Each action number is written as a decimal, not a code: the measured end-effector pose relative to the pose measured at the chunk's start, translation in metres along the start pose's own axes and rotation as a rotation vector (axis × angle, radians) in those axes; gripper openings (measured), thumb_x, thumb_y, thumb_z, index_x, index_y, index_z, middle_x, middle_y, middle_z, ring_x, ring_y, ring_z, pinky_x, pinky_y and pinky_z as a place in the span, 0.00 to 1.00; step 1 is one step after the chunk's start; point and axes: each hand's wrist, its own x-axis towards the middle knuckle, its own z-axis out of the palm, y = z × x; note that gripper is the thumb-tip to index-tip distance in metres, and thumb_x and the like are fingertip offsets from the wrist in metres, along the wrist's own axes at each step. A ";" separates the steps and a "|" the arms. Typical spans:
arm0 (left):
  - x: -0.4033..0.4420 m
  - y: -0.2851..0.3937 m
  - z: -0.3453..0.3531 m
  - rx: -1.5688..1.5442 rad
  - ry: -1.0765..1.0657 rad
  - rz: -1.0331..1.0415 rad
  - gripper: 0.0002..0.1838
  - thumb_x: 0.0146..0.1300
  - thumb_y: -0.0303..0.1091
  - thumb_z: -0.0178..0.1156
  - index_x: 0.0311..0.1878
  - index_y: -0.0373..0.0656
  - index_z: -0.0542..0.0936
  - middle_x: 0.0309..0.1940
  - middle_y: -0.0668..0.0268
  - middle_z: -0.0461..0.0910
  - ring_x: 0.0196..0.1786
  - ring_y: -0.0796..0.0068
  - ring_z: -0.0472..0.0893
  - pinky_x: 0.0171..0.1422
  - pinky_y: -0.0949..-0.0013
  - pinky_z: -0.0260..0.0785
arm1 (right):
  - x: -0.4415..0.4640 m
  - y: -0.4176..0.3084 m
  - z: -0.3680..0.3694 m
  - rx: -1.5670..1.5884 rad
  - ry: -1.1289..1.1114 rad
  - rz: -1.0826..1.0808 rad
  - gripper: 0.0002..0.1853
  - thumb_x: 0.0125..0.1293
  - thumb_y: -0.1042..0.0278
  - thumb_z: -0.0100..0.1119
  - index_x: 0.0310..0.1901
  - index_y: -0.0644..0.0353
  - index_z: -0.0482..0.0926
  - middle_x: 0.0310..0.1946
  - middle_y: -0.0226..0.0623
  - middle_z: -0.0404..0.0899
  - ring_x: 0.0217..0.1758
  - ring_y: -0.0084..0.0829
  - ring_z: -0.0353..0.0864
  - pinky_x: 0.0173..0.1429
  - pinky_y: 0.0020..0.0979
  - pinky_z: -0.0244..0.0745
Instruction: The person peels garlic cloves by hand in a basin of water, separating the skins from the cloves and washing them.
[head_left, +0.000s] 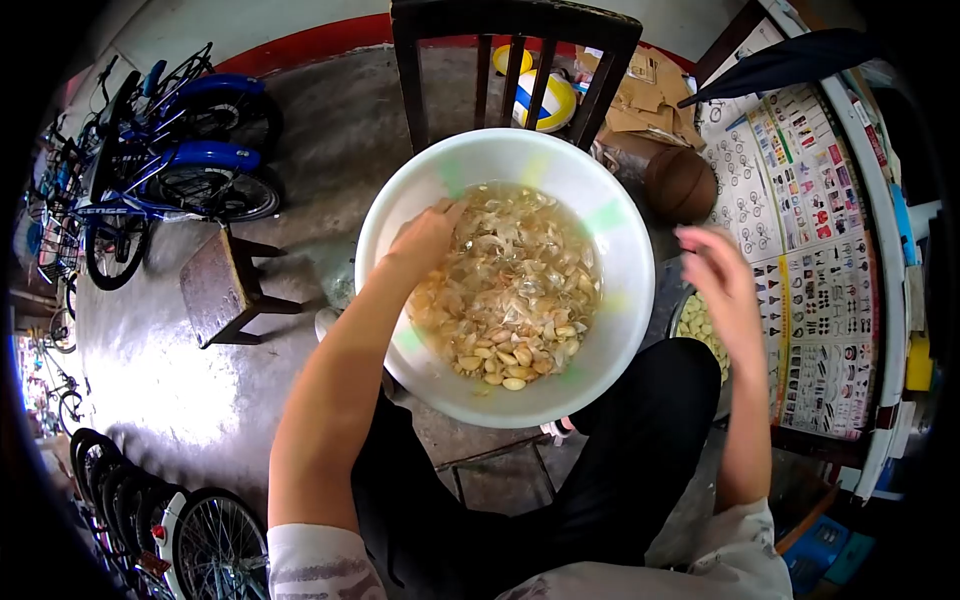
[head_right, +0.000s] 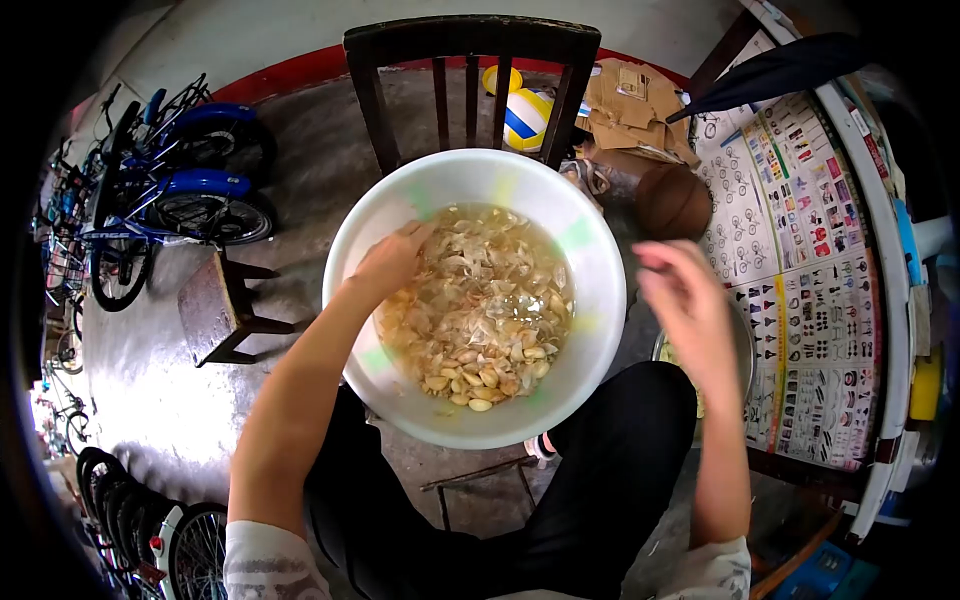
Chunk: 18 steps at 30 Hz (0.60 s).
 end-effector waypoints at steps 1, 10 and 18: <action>0.000 -0.001 0.004 0.003 0.000 -0.003 0.29 0.56 0.22 0.62 0.64 0.47 0.73 0.61 0.64 0.73 0.60 0.55 0.77 0.61 0.56 0.74 | 0.014 -0.009 0.025 -0.014 -0.099 -0.062 0.15 0.67 0.74 0.60 0.55 0.61 0.79 0.45 0.33 0.76 0.38 0.21 0.76 0.42 0.22 0.72; -0.005 -0.005 -0.002 0.128 -0.200 -0.014 0.24 0.57 0.28 0.65 0.58 0.46 0.75 0.44 0.54 0.83 0.48 0.52 0.83 0.53 0.53 0.77 | 0.097 0.043 0.200 -0.557 -0.449 -0.119 0.15 0.66 0.66 0.61 0.53 0.56 0.80 0.51 0.36 0.75 0.52 0.37 0.79 0.53 0.35 0.78; -0.021 -0.002 -0.006 0.170 -0.084 0.103 0.27 0.58 0.33 0.66 0.63 0.52 0.75 0.49 0.56 0.82 0.49 0.53 0.83 0.55 0.54 0.76 | 0.081 0.043 0.189 -0.608 -0.424 -0.538 0.03 0.63 0.71 0.61 0.36 0.59 0.77 0.42 0.33 0.78 0.54 0.39 0.79 0.46 0.41 0.81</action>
